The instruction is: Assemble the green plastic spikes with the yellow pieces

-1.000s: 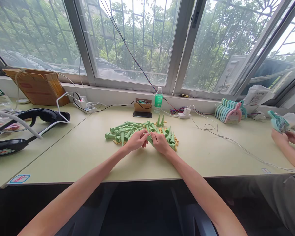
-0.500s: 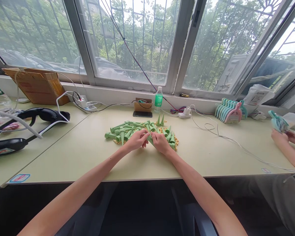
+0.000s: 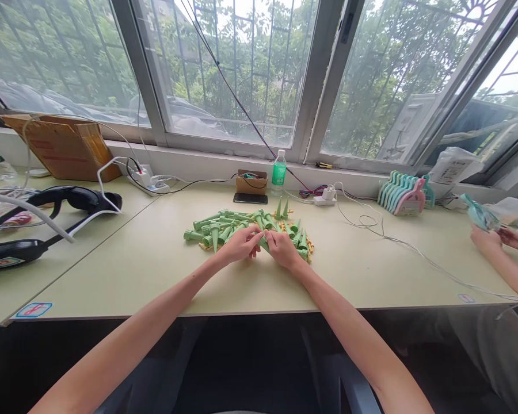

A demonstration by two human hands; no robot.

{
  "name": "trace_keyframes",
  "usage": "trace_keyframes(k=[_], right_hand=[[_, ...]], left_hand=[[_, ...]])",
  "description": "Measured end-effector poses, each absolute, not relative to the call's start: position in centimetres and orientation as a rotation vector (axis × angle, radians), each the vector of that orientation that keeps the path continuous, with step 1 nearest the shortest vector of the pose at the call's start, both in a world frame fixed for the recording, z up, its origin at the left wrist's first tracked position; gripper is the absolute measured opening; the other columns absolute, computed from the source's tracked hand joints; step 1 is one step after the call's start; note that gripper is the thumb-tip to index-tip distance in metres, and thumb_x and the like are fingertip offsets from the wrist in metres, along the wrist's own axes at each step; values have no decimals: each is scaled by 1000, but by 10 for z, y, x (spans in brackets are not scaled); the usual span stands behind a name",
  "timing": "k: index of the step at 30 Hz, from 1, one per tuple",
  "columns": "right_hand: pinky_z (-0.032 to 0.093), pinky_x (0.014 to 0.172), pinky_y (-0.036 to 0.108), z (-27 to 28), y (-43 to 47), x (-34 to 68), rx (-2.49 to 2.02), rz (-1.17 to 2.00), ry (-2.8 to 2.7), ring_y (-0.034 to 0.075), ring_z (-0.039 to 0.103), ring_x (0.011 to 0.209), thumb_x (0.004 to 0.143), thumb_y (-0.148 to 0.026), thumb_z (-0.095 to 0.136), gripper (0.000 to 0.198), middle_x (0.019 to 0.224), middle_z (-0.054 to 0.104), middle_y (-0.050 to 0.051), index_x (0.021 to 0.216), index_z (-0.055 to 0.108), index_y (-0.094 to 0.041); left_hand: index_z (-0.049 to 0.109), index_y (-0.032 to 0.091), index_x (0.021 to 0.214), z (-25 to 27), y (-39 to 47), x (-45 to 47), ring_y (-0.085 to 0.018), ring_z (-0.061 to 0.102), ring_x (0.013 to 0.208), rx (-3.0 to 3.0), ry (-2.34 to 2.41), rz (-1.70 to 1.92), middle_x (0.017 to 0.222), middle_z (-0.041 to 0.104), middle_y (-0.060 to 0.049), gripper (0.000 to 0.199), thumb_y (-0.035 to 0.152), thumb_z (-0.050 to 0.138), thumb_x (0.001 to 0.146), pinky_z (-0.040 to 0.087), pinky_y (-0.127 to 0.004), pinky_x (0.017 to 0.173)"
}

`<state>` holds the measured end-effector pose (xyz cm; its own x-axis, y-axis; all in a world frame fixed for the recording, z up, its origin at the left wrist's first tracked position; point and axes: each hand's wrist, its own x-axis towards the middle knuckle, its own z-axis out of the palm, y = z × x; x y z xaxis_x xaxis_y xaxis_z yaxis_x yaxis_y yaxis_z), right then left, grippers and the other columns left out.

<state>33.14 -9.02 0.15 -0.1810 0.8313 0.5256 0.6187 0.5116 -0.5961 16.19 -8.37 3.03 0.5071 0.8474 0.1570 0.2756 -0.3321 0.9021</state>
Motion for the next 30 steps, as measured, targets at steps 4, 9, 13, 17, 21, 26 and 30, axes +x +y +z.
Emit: trace_keyframes(k=[4,9,13,17,21,26,30], right_hand=[[27,52,28,3,-91,332,-1193,315,-1934,14,34,50,98,-43,30,43,53,39,-2,60,34,-22],[28,52,28,5,-92,334,-1192,314,-1954,13,35,51,98,-42,30,43,54,41,-2,60,34,-21],[28,52,27,6,-92,334,-1178,324,-1935,12,35,51,99,-44,29,44,55,41,-2,61,34,-21],[27,52,27,6,-92,335,-1178,332,-1918,12,35,51,99,-45,29,46,55,41,-2,60,32,-21],[27,52,27,6,-92,334,-1178,333,-1905,12,34,51,99,-46,30,46,54,39,-2,60,31,-21],[26,52,27,7,-92,334,-1179,339,-1880,11,32,50,99,-46,31,47,54,36,-3,60,30,-21],[26,51,27,7,-92,333,-1177,349,-1875,11,30,50,99,-46,30,46,54,34,-4,60,29,-21]], left_hand=[[54,18,86,29,-83,162,-12,58,47,1878,936,764,60,62,-1,26,42,44,91,46,-21,44],[57,18,90,29,-84,162,-11,58,47,1867,905,760,60,62,-1,30,45,46,90,47,-20,45],[57,17,89,30,-86,164,-11,57,49,1857,912,812,60,61,0,30,46,48,90,48,-21,45],[57,17,88,32,-87,165,-11,57,48,1866,916,848,60,61,-1,30,45,48,90,49,-21,45],[57,17,87,32,-88,165,-10,57,48,1862,910,868,59,60,-1,28,43,49,91,48,-21,45],[58,16,88,33,-89,166,-10,56,47,1839,898,912,60,61,-1,28,43,50,90,48,-20,44],[59,16,89,32,-89,166,-10,56,46,1840,902,942,59,62,-1,29,44,51,89,48,-21,44]])
